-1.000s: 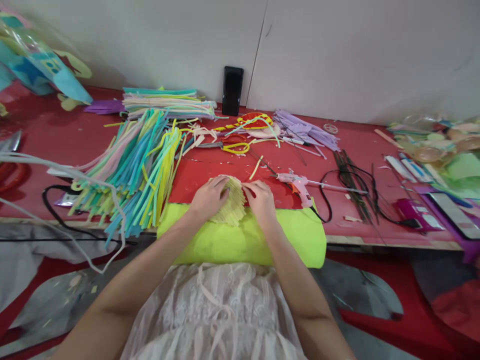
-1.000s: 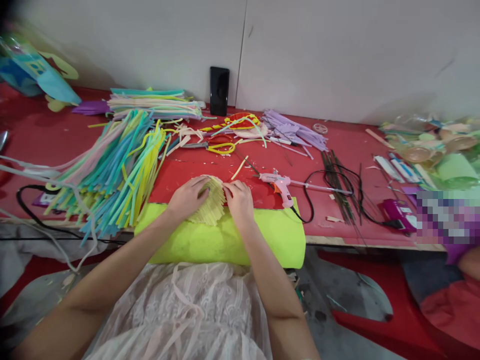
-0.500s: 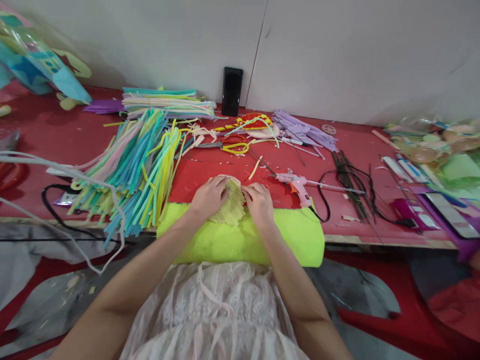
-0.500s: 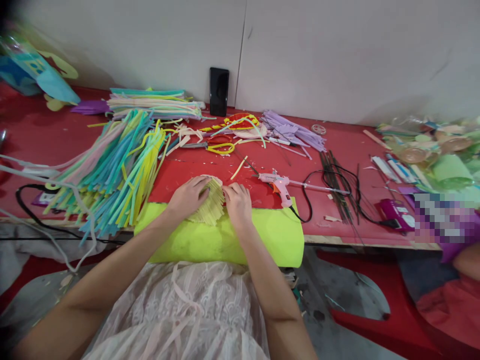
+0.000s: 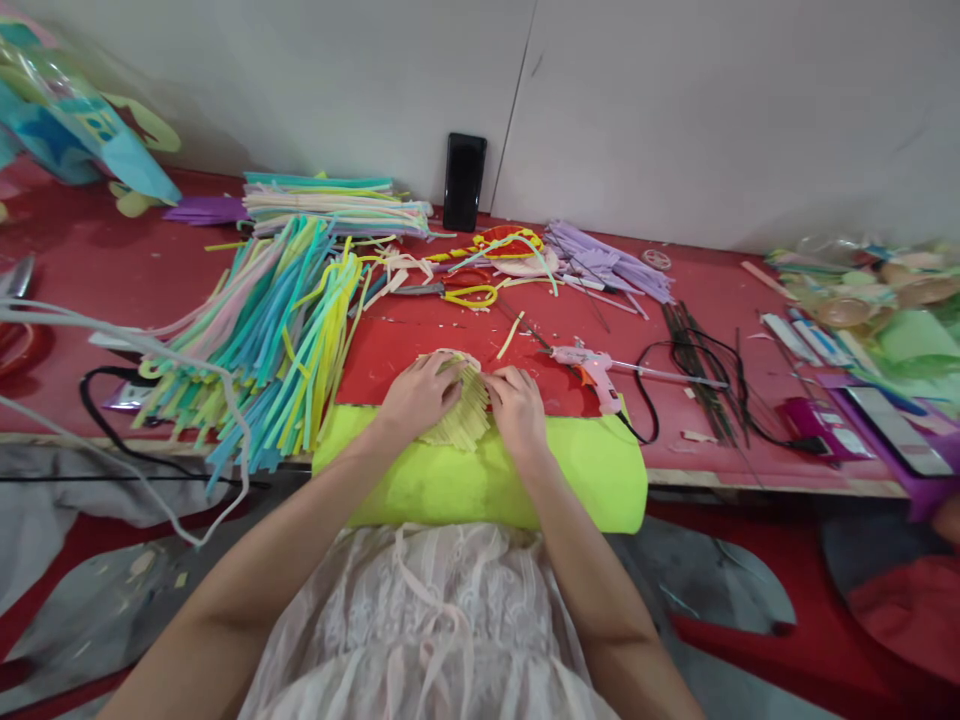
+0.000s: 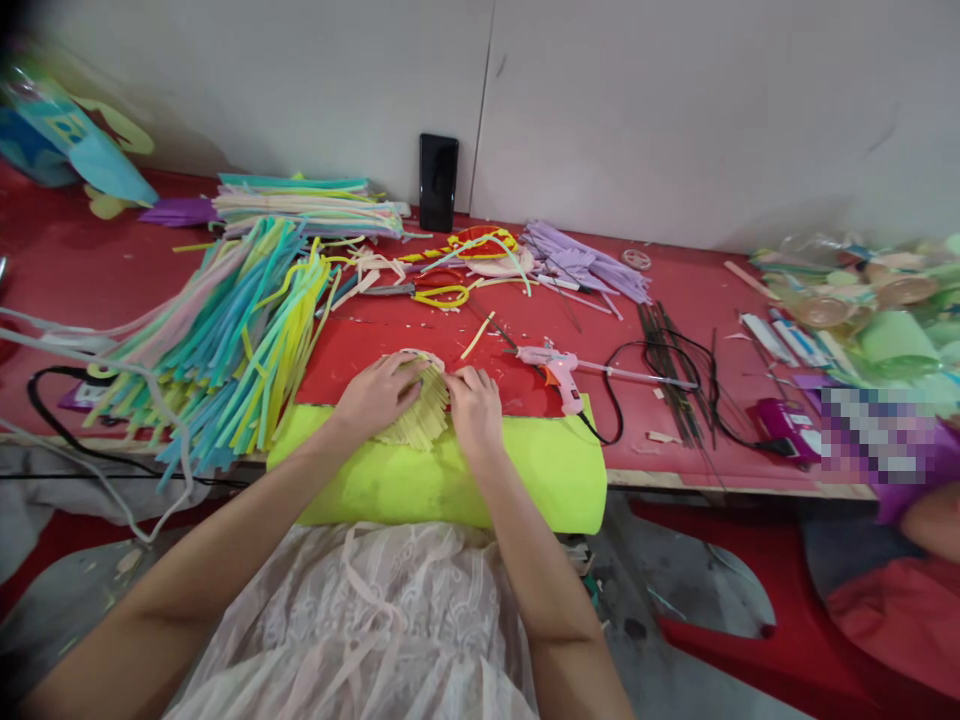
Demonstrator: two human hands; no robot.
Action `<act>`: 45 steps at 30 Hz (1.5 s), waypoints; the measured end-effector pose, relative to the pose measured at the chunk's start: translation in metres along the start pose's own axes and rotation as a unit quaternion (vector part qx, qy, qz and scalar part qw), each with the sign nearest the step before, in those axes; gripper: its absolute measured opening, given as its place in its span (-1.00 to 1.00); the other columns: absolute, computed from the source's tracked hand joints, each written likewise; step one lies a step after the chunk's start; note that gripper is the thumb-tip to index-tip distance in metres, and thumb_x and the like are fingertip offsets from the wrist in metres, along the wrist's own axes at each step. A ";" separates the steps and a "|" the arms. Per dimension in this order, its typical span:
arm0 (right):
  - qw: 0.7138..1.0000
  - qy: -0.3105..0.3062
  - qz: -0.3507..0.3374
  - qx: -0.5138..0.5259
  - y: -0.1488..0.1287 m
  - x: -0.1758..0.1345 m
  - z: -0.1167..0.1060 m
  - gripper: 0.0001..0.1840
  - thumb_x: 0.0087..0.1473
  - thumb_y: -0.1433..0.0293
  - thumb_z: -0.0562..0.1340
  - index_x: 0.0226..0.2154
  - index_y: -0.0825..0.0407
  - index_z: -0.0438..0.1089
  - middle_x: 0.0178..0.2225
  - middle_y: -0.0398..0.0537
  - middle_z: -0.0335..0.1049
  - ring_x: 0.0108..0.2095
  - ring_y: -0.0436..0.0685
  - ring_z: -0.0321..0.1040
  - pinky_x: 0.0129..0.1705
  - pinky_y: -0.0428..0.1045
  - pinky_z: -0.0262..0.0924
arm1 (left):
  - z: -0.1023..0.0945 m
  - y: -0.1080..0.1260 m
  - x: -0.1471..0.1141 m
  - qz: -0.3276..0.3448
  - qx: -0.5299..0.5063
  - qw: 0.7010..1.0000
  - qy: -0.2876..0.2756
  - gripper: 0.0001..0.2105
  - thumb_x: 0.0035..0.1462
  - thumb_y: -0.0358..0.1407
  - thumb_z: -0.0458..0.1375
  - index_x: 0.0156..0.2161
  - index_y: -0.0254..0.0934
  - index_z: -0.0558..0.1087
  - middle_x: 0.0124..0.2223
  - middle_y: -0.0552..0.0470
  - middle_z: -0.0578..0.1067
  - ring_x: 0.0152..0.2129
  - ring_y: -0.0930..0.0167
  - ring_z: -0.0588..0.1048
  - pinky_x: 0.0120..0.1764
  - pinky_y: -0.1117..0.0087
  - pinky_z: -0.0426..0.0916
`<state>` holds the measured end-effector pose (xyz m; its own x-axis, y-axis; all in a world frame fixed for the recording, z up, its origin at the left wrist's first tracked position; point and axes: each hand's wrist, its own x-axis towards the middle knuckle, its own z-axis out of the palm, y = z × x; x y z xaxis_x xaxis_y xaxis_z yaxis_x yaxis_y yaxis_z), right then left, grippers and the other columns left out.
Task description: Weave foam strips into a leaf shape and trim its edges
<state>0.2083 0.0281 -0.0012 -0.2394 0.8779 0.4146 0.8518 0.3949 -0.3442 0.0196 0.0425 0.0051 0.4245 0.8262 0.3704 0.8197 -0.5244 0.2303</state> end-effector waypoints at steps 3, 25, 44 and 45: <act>1.000 -0.003 0.002 0.004 0.000 -0.002 0.000 -0.65 0.23 0.51 0.07 -0.08 -0.02 0.50 -0.23 0.02 0.42 -0.17 0.18 0.28 -0.05 0.08 0.19 | -0.001 0.001 0.000 -0.001 0.001 1.000 0.006 -0.66 0.27 -0.29 -0.01 0.10 -0.21 0.41 0.10 -0.13 0.41 -0.02 0.23 0.45 0.05 0.16 0.39; 1.000 0.006 -0.005 -0.005 -0.008 -0.009 -0.002 -0.66 0.25 0.29 0.09 -0.03 0.02 0.47 -0.17 0.05 0.42 -0.14 0.22 0.28 -0.05 0.13 0.17 | -0.001 0.002 0.000 0.003 -0.001 1.000 -0.001 -0.64 0.27 -0.31 -0.03 0.14 -0.21 0.36 0.12 -0.13 0.39 0.00 0.23 0.43 0.06 0.14 0.36; 1.000 0.007 -0.013 -0.004 -0.009 -0.008 -0.002 -0.66 0.25 0.31 0.10 -0.03 0.06 0.46 -0.17 0.06 0.42 -0.14 0.22 0.29 -0.05 0.11 0.19 | -0.002 0.004 0.001 0.001 0.040 0.999 -0.013 -0.66 0.26 -0.34 -0.02 0.09 -0.26 0.41 0.06 -0.14 0.42 -0.08 0.20 0.44 -0.01 0.15 0.39; 1.000 0.008 -0.014 -0.005 -0.009 -0.008 -0.002 -0.67 0.25 0.31 0.10 -0.04 0.06 0.46 -0.17 0.06 0.42 -0.14 0.22 0.29 -0.05 0.11 0.19 | -0.002 0.004 0.001 0.002 0.040 0.999 -0.013 -0.66 0.26 -0.33 -0.02 0.10 -0.26 0.40 0.06 -0.14 0.42 -0.08 0.20 0.44 0.00 0.15 0.39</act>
<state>0.2037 0.0166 0.0004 -0.2561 0.8619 0.4377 0.8494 0.4168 -0.3237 0.0228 0.0405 0.0081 0.4366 0.8300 0.3472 0.8458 -0.5102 0.1562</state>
